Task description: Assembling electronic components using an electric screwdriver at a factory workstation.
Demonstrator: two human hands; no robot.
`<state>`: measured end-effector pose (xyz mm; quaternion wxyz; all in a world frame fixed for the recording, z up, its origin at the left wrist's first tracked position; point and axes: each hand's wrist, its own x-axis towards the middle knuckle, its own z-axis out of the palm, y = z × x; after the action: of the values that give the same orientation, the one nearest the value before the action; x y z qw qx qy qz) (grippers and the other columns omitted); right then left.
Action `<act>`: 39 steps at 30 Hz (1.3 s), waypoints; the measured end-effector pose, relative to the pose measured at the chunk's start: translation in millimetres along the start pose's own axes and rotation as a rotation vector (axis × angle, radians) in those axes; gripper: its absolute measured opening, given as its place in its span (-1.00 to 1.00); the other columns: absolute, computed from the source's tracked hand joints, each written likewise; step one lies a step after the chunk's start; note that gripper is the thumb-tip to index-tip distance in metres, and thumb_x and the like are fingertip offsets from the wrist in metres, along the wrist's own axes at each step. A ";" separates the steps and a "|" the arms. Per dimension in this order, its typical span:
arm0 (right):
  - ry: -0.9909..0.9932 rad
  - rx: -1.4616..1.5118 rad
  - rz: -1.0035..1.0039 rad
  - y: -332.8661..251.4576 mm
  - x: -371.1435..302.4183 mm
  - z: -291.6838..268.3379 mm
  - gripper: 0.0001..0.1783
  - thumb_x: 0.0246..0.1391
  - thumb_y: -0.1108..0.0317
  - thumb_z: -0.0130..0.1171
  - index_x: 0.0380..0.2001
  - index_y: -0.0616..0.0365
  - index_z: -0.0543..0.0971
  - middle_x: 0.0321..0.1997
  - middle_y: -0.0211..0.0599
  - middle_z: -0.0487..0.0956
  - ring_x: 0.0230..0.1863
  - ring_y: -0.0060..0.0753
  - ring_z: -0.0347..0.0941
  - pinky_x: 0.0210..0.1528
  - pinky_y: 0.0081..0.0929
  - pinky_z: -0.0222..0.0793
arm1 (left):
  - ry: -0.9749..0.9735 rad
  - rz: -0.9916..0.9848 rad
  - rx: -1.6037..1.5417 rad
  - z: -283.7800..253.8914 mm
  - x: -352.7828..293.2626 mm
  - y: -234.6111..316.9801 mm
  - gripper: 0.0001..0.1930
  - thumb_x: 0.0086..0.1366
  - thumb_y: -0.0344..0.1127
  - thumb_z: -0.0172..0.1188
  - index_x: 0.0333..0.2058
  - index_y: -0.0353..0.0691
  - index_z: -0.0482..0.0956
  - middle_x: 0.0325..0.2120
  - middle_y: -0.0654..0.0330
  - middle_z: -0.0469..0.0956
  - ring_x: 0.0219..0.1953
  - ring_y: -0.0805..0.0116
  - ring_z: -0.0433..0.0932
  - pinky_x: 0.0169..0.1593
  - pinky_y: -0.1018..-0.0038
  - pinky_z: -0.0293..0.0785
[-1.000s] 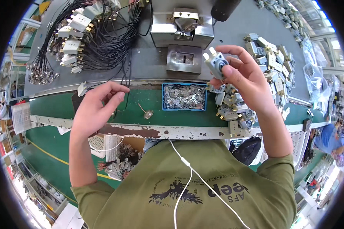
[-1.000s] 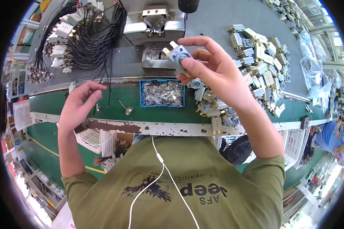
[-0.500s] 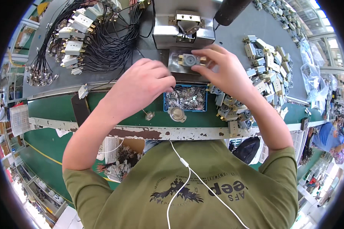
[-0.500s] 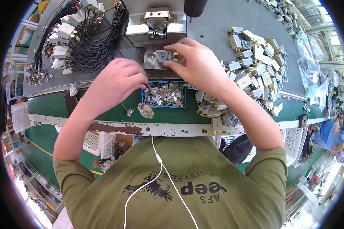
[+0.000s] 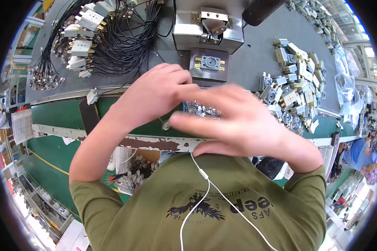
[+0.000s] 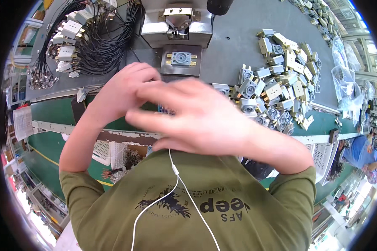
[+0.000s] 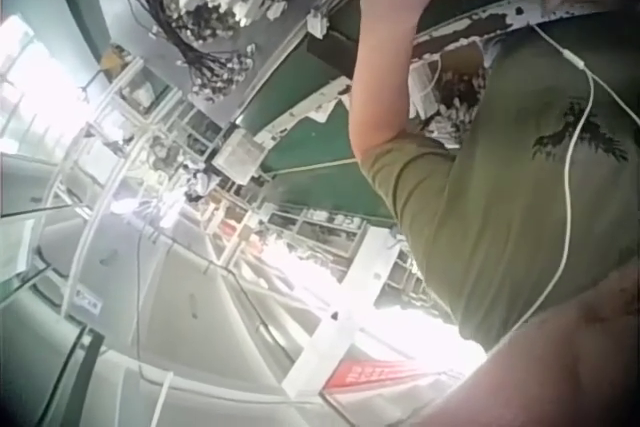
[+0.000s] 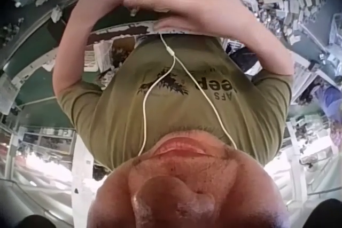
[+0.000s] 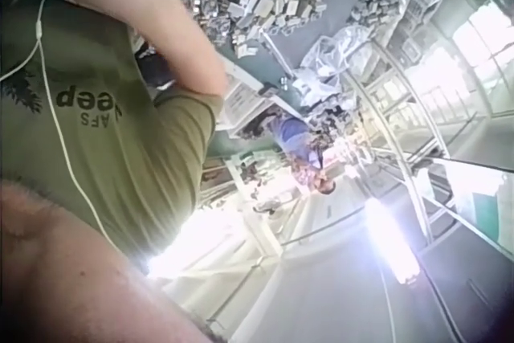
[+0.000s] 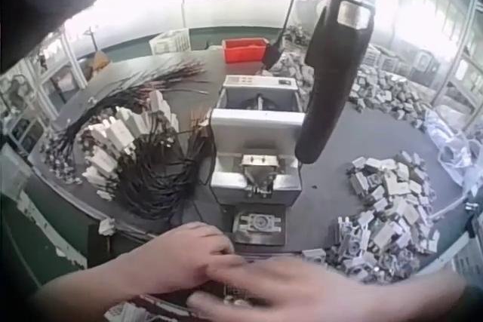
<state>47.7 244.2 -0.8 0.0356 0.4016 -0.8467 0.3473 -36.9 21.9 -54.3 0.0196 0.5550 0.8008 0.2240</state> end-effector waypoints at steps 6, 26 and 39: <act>0.085 0.129 0.200 42.9 -18.8 -9.3 -0.63 0.03 0.34 0.44 -0.06 0.11 0.67 -0.13 -0.26 0.65 -0.19 -0.19 0.63 -0.17 -0.25 0.54 | -0.028 -0.028 -0.093 -18.3 7.2 -6.8 -0.87 0.26 -0.25 0.33 -0.25 -0.11 0.67 -0.44 0.18 0.52 -0.27 0.12 0.58 -0.17 0.25 0.51; 0.188 0.576 0.731 38.9 -38.3 -5.5 -0.53 0.23 0.53 0.30 0.20 0.21 0.52 -0.06 -0.32 0.68 -0.11 -0.56 0.64 -0.01 -0.55 0.57 | 0.108 -0.085 -0.095 -5.9 22.8 13.2 -0.85 0.25 -0.36 0.30 -0.20 -0.17 0.68 -0.39 0.13 0.66 -0.27 0.10 0.66 -0.20 0.23 0.56; 0.125 1.003 0.652 57.9 -31.7 9.9 -0.55 0.48 0.33 0.03 0.31 0.30 0.32 0.25 0.00 0.55 0.25 -0.20 0.55 0.25 -0.30 0.52 | 0.012 -0.047 -0.215 -42.4 17.5 -6.3 -0.85 0.32 -0.37 0.26 -0.21 -0.32 0.67 -0.41 0.05 0.62 -0.33 0.04 0.60 -0.23 0.26 0.51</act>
<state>30.5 284.2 -51.5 -0.2169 0.0678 -0.6552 0.7205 -61.0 21.5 -14.7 0.0795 0.5296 0.7850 0.3113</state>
